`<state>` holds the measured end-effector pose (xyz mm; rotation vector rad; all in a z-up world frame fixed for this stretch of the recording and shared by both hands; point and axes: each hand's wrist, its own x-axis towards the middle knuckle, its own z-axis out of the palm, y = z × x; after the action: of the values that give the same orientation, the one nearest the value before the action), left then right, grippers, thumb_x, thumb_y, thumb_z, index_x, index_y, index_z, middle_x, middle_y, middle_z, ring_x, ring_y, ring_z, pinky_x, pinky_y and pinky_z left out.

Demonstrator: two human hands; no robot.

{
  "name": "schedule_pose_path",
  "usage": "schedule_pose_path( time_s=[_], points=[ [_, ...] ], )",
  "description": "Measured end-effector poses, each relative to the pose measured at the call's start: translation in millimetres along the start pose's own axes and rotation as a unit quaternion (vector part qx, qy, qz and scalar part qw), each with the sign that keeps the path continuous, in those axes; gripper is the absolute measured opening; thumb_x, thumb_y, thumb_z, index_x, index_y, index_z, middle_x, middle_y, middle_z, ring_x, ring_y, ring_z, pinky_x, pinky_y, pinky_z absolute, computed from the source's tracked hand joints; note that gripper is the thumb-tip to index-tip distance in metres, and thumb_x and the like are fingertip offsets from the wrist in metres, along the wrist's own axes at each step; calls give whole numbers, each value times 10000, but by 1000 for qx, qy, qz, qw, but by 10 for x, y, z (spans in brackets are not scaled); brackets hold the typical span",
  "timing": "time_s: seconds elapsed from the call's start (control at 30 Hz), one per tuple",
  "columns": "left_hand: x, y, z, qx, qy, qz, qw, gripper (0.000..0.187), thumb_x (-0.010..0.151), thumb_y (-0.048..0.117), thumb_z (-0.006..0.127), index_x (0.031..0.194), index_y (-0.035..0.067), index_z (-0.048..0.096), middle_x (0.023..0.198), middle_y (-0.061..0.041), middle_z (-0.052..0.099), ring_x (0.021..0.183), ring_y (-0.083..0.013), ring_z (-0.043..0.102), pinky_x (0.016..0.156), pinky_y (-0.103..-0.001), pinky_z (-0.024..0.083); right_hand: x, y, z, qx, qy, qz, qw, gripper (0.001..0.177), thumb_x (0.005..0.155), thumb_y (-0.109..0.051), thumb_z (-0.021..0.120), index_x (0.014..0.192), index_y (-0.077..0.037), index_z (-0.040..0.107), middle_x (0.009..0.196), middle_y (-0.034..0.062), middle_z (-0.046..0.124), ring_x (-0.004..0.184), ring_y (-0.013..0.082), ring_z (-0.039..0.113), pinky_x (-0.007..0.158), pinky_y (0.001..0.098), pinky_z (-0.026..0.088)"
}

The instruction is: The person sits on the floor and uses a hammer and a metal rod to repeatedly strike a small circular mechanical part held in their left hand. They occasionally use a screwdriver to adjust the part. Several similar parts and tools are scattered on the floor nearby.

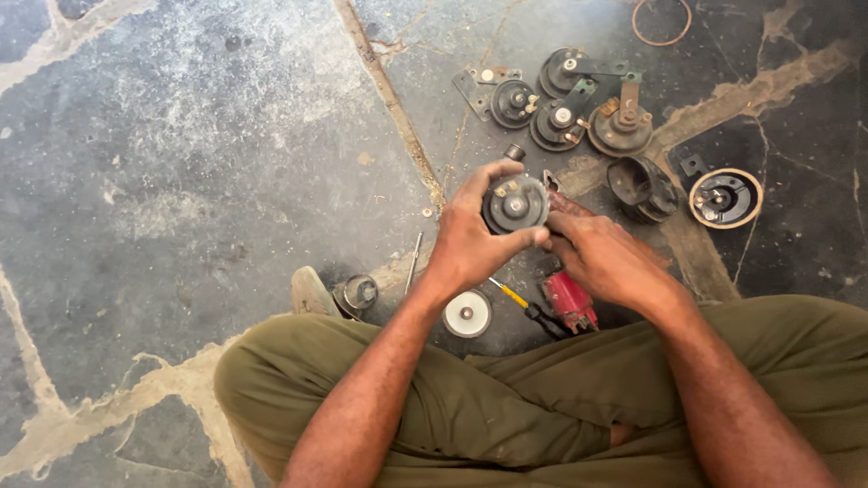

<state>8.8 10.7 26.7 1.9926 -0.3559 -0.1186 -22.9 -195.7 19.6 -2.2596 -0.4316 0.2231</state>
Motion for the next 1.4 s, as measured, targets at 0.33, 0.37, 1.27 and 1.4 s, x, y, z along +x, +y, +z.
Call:
schedule_pose_path(
  time_s=[0.33, 0.37, 1.27, 1.4],
  points=[
    [8, -195, -128, -665, -51, -170, 725, 874, 1075, 715, 313, 1389, -64, 553, 1225, -315, 685, 920, -266, 753, 827, -371, 630, -72, 146, 78, -197, -156, 183, 951, 223, 957, -265, 581, 1081, -85, 628, 952, 253, 720, 926, 458, 696, 776, 572, 545],
    [0, -185, -127, -670, -51, -172, 721, 873, 1069, 717, 323, 1389, -63, 551, 1264, -334, 663, 954, -282, 753, 848, -382, 631, -93, 182, 107, -204, -164, 177, 949, 214, 964, -261, 566, 1068, -85, 630, 945, 253, 724, 927, 451, 702, 780, 567, 553],
    [-29, -49, -111, -659, -82, -126, 737, 740, 1098, 638, 336, 1417, -4, 519, 1455, -371, 544, 1259, -388, 659, 1062, -482, 569, -163, 395, 308, -205, -160, 109, 959, 218, 946, -235, 570, 964, -27, 634, 953, 219, 734, 953, 403, 707, 811, 542, 540],
    [-35, -44, -122, -648, -84, -143, 743, 862, 1076, 688, 275, 1447, -47, 530, 1390, -326, 604, 1241, -374, 667, 1065, -468, 573, -156, 368, 295, -204, -160, 107, 960, 227, 942, -241, 579, 976, -23, 633, 939, 227, 730, 944, 407, 706, 805, 538, 541]
  ],
)
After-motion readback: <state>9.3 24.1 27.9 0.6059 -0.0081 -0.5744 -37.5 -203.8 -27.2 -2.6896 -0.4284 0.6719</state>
